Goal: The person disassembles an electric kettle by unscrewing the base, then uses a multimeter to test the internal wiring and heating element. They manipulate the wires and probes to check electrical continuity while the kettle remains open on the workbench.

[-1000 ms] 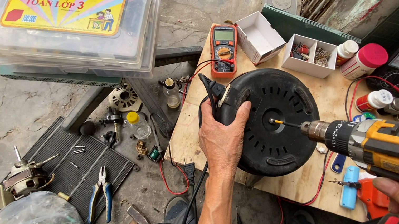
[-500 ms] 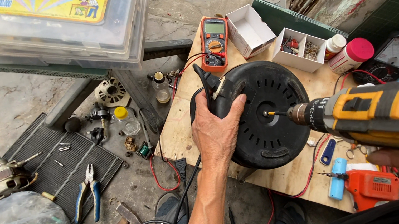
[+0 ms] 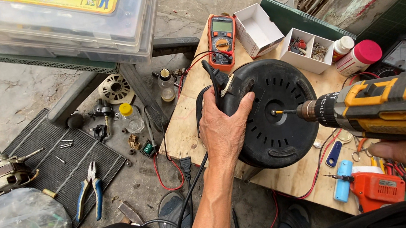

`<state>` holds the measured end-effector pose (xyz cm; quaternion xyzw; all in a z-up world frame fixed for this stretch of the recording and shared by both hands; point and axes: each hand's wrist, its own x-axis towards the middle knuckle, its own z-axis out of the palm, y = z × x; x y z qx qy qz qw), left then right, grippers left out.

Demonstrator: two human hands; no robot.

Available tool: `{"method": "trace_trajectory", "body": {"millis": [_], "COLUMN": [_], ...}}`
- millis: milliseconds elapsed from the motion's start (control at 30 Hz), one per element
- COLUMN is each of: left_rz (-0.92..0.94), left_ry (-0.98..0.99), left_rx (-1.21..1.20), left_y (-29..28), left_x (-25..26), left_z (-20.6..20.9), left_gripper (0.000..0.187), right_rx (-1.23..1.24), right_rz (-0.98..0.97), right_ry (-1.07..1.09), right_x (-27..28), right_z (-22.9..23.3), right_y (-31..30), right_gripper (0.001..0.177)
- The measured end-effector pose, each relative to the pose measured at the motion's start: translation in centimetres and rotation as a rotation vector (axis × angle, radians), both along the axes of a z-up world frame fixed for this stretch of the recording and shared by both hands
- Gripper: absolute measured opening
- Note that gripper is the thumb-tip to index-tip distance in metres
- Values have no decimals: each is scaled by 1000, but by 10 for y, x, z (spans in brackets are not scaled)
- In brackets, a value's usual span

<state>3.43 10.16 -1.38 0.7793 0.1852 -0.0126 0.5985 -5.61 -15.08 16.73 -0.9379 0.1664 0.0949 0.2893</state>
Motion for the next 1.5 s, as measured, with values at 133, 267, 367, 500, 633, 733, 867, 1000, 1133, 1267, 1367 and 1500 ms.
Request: {"method": "trace_trajectory", "body": {"millis": [133,267,367,500,633,733,867,1000,1133,1267,1367,1500], "left_rz": [6,-6,-3,5,-5,-6,-12,-4,-16,-28,117,133], "left_ry": [18,16,3,-52,-28,-40,-31,-58,-66,-135,-473,-771], "left_rx": [5,-25,-14,44,45,42,24,32,-1,-33,202,479], "left_y": [3,4,2,-3,-1,0,0,0,-2,-4,-17,-19], "left_x": [-1,-2,-1,-1,-1,-2,0,-1,-2,-6,-16,-26], "left_z": [3,8,6,-7,-5,-7,-3,-6,-11,-13,-12,-8], "left_gripper": [90,91,92,96,91,94,91,88,96,102,93,101], "right_rx": [55,31,98,169,138,76,-11,76,131,226,187,212], "right_rz": [43,42,50,-16,-102,-178,-137,-158,-147,-144,-101,-136], "right_ry": [-62,-6,-37,-18,49,69,208,157,141,142,124,151], "right_x": [2,2,4,1,-3,-2,6,5,3,3,4,8], "right_z": [-3,4,5,6,6,15,36,43,50,49,46,48], "right_y": [5,3,6,6,4,13,29,39,44,40,34,30], "right_gripper": [60,54,48,59,36,27,40,37,24,31,24,38]}}
